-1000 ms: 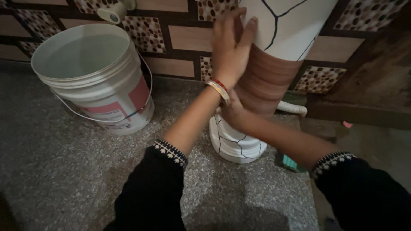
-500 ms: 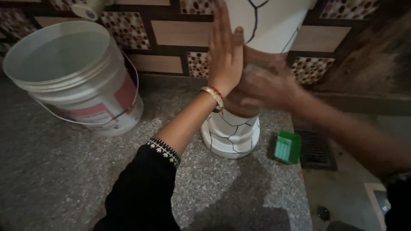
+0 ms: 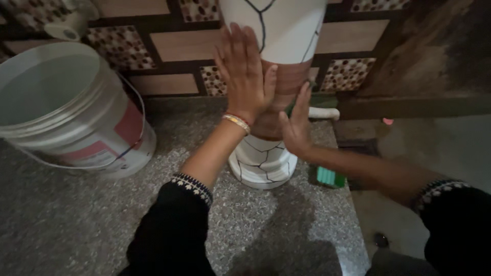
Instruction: The person scrubs the exterior of a vertical white pipe with a green sponge. They repeatedly dip the sponge into a small green container of water and wipe the pipe's surface from top to bottom.
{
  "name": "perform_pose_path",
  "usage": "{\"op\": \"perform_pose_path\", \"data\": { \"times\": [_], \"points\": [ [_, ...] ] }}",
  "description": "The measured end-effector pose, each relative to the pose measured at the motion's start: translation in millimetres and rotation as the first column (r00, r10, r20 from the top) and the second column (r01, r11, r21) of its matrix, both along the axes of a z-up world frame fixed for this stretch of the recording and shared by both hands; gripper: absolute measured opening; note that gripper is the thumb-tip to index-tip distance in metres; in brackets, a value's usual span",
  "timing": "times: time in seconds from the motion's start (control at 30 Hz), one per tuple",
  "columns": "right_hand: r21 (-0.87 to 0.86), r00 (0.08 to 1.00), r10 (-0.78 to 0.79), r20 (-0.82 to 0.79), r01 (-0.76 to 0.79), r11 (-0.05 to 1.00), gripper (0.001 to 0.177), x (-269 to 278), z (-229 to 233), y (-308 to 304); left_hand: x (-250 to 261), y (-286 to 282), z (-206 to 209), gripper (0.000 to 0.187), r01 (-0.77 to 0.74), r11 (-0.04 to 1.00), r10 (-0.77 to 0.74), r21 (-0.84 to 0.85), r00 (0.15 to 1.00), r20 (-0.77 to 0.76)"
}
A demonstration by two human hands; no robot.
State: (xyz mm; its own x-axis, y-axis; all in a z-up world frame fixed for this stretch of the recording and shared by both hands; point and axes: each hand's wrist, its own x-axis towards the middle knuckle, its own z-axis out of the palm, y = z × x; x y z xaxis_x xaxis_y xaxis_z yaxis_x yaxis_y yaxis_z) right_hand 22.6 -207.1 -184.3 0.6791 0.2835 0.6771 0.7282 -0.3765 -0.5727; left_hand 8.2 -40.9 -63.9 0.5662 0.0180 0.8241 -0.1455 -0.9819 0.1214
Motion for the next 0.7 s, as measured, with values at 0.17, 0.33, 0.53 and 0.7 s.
{"op": "perform_pose_path", "data": {
  "times": [0.17,0.33,0.53,0.7],
  "points": [
    [0.311,0.911,0.288,-0.296,-0.193,0.93,0.096,1.9,-16.0,-2.4,-2.4,1.4,5.5,0.056,0.019,0.83,-0.235,0.557,0.918,0.319],
    [0.415,0.902,0.289,-0.322,-0.14,0.899,0.08,23.2,19.7,2.5,-1.2,2.5,-0.7,0.05,0.103,0.851,-0.289,0.515,0.91,0.296],
    [0.315,0.952,0.197,0.235,-0.266,0.911,0.074,62.4,110.0,3.1,1.8,2.1,-6.8,0.048,0.059,0.861,-0.25,0.505,0.914,0.319],
    [0.373,0.943,0.313,0.112,-0.332,0.866,0.084,104.0,129.1,-8.0,8.5,2.6,-11.3,0.045,0.119,0.867,-0.302,0.485,0.898,0.32]
  ]
}}
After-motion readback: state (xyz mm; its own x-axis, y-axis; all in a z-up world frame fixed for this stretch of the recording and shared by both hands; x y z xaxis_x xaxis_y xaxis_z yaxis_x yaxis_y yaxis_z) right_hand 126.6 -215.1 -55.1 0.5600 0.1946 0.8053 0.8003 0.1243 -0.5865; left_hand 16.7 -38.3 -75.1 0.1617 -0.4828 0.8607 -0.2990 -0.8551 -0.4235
